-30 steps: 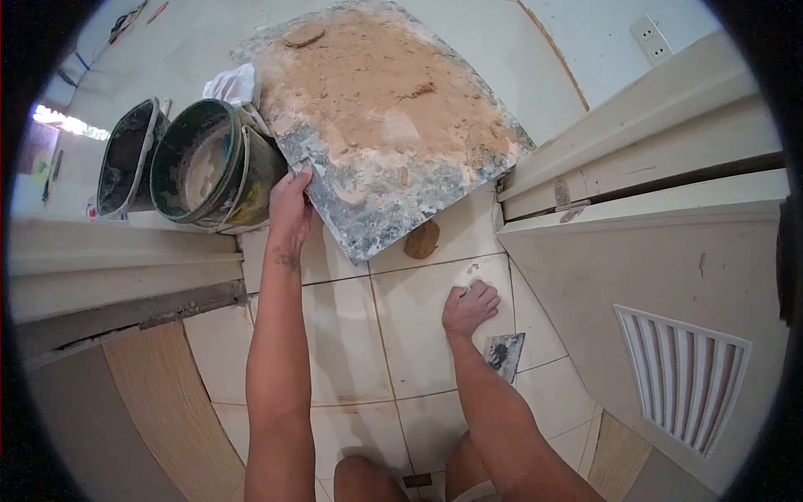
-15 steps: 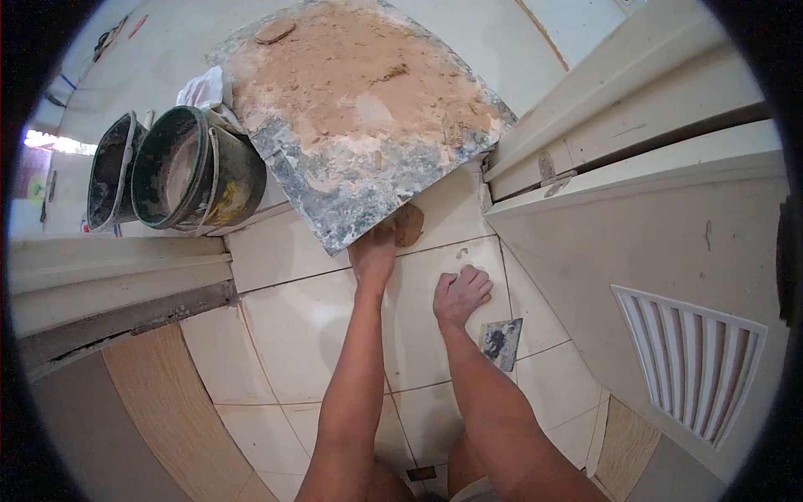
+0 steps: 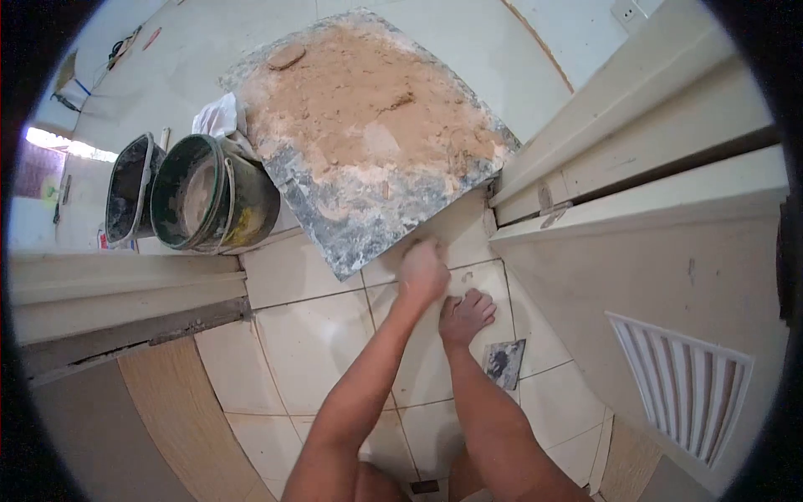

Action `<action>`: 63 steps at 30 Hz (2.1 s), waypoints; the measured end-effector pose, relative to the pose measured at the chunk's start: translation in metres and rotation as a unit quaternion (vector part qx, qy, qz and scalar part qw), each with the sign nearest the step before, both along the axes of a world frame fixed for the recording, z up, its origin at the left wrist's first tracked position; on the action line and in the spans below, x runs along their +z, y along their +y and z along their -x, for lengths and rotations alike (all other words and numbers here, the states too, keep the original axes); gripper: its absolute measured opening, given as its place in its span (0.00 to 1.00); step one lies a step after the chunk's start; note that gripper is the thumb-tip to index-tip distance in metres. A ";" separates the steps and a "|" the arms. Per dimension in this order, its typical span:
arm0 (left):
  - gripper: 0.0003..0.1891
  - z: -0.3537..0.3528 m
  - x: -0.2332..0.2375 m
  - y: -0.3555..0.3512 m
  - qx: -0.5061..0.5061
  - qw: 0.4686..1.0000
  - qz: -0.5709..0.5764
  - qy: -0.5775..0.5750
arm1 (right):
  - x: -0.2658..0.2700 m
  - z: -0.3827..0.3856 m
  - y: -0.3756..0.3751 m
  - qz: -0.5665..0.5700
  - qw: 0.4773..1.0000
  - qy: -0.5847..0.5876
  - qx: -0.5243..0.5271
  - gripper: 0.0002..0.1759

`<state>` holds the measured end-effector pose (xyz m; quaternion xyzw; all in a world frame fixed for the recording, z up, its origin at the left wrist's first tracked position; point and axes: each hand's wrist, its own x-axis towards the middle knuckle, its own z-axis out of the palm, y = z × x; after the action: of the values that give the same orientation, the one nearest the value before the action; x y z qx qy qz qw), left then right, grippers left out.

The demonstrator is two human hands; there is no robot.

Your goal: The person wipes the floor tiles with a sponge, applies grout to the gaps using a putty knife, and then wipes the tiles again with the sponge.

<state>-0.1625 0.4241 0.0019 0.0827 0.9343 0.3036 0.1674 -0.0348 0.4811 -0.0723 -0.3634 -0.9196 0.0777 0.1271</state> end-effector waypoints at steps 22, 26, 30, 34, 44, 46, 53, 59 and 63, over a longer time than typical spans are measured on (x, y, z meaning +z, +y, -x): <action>0.13 0.281 0.103 -0.060 -0.300 0.911 0.022 0.281 | 0.000 0.000 0.000 0.011 1.000 -0.027 0.005 0.17; 0.14 0.289 0.116 -0.069 -0.238 0.942 -0.092 0.218 | -0.005 -0.003 0.000 -0.001 1.000 -0.016 0.006 0.16; 0.17 0.305 0.128 -0.019 -0.156 0.959 -0.107 0.212 | -0.005 -0.001 -0.001 -0.003 1.000 -0.026 0.006 0.17; 0.14 0.296 0.097 0.001 -0.257 0.929 0.097 0.247 | -0.001 -0.001 0.001 0.008 1.000 -0.019 0.005 0.16; 0.16 0.186 0.118 -0.100 0.028 0.926 -0.374 -0.034 | 0.006 0.001 -0.001 0.002 1.000 -0.013 0.016 0.14; 0.18 0.137 0.127 -0.127 0.097 0.884 -0.453 -0.070 | 0.005 0.001 -0.001 0.003 0.999 -0.026 0.023 0.14; 0.26 -0.088 0.093 -0.253 0.271 0.578 -0.763 -0.099 | -0.005 -0.002 -0.001 -0.040 0.999 0.005 0.002 0.13; 0.22 -0.212 0.068 -0.268 0.407 0.606 -0.674 -0.116 | -0.001 -0.025 0.006 0.012 0.998 0.025 0.056 0.13; 0.18 -0.214 0.038 -0.289 0.468 0.680 -0.557 -0.090 | -0.006 -0.081 -0.015 -0.003 0.990 0.025 0.137 0.13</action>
<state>0.0514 0.1352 0.0403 -0.3153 0.4895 0.8129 0.0095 0.0458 0.4666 -0.0783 -0.2316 -0.9575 0.1009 0.1391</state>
